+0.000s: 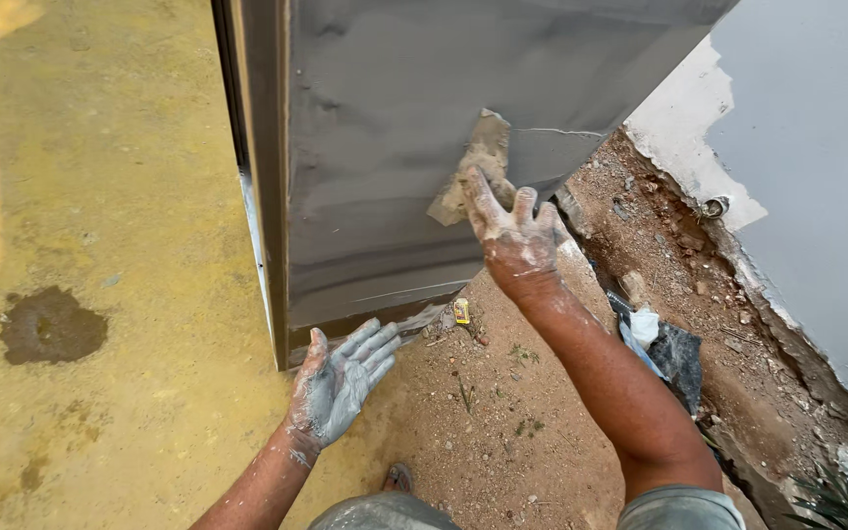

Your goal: The person kneels on the ground and applies gray putty to the surface of a metal cabinet using a putty knife, spreading and smoothing the filler over the panel and edges, working section by section around the cabinet.

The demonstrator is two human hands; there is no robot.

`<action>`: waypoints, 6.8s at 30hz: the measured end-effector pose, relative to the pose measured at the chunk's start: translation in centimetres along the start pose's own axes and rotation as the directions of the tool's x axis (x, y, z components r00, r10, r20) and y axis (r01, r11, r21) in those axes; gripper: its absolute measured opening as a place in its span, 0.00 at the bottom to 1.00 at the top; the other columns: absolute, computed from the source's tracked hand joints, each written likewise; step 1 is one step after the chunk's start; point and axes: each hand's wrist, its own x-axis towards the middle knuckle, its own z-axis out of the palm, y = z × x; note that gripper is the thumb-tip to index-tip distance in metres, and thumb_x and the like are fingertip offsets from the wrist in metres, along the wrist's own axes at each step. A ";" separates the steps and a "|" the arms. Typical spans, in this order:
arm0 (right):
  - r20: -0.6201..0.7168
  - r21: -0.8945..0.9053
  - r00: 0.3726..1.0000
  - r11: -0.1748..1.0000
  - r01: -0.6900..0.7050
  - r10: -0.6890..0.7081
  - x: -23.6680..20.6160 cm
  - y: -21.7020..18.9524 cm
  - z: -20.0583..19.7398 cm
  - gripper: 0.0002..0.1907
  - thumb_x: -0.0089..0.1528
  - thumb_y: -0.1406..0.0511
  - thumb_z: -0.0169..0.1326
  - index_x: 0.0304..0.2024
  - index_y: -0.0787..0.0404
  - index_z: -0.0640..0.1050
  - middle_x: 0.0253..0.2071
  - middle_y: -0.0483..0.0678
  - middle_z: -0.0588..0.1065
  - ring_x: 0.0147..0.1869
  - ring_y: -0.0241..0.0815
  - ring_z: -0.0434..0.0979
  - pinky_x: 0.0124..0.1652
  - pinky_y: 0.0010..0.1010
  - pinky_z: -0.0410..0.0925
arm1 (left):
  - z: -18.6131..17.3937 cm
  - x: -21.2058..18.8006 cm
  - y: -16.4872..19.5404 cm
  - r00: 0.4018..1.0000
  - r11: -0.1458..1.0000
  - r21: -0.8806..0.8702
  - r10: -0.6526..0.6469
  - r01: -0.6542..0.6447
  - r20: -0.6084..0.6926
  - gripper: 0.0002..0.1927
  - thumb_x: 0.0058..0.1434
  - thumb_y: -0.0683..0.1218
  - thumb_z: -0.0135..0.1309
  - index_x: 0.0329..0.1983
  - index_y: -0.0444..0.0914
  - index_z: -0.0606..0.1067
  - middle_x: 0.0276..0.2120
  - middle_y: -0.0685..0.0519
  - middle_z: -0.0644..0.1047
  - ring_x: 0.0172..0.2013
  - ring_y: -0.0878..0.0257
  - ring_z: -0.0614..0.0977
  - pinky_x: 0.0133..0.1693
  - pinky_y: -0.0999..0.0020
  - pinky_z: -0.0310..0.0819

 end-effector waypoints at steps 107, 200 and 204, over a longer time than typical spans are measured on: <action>0.647 0.748 0.235 -0.542 -0.383 0.725 17.2 -32.9 -12.3 0.49 0.66 0.50 0.58 0.75 0.72 0.52 0.78 0.69 0.44 0.82 0.64 0.45 0.75 0.47 0.49 | -14.2 -18.9 3.5 0.747 0.810 0.584 0.416 -0.046 -0.519 0.53 0.63 0.77 0.24 0.74 0.31 0.56 0.70 0.40 0.66 0.70 0.50 0.66 0.69 0.55 0.53; 0.059 -0.703 0.796 -0.591 -0.395 -0.602 -19.8 -11.0 0.6 0.41 0.55 0.72 0.55 0.72 0.62 0.61 0.64 0.64 0.71 0.61 0.59 0.80 0.58 0.50 0.77 | 1.8 4.9 -4.9 0.950 0.867 0.472 -0.266 0.160 0.166 0.64 0.50 0.83 0.26 0.80 0.38 0.44 0.77 0.43 0.48 0.74 0.49 0.54 0.71 0.51 0.49; -0.134 -0.628 0.903 -0.670 -0.396 -0.408 -14.5 -6.7 -3.3 0.37 0.72 0.62 0.56 0.78 0.69 0.59 0.62 0.73 0.71 0.59 0.67 0.76 0.54 0.53 0.73 | 4.3 -1.4 0.8 0.975 0.983 -0.041 0.184 -0.180 0.125 0.63 0.59 0.83 0.30 0.77 0.27 0.48 0.75 0.33 0.53 0.74 0.42 0.57 0.72 0.51 0.48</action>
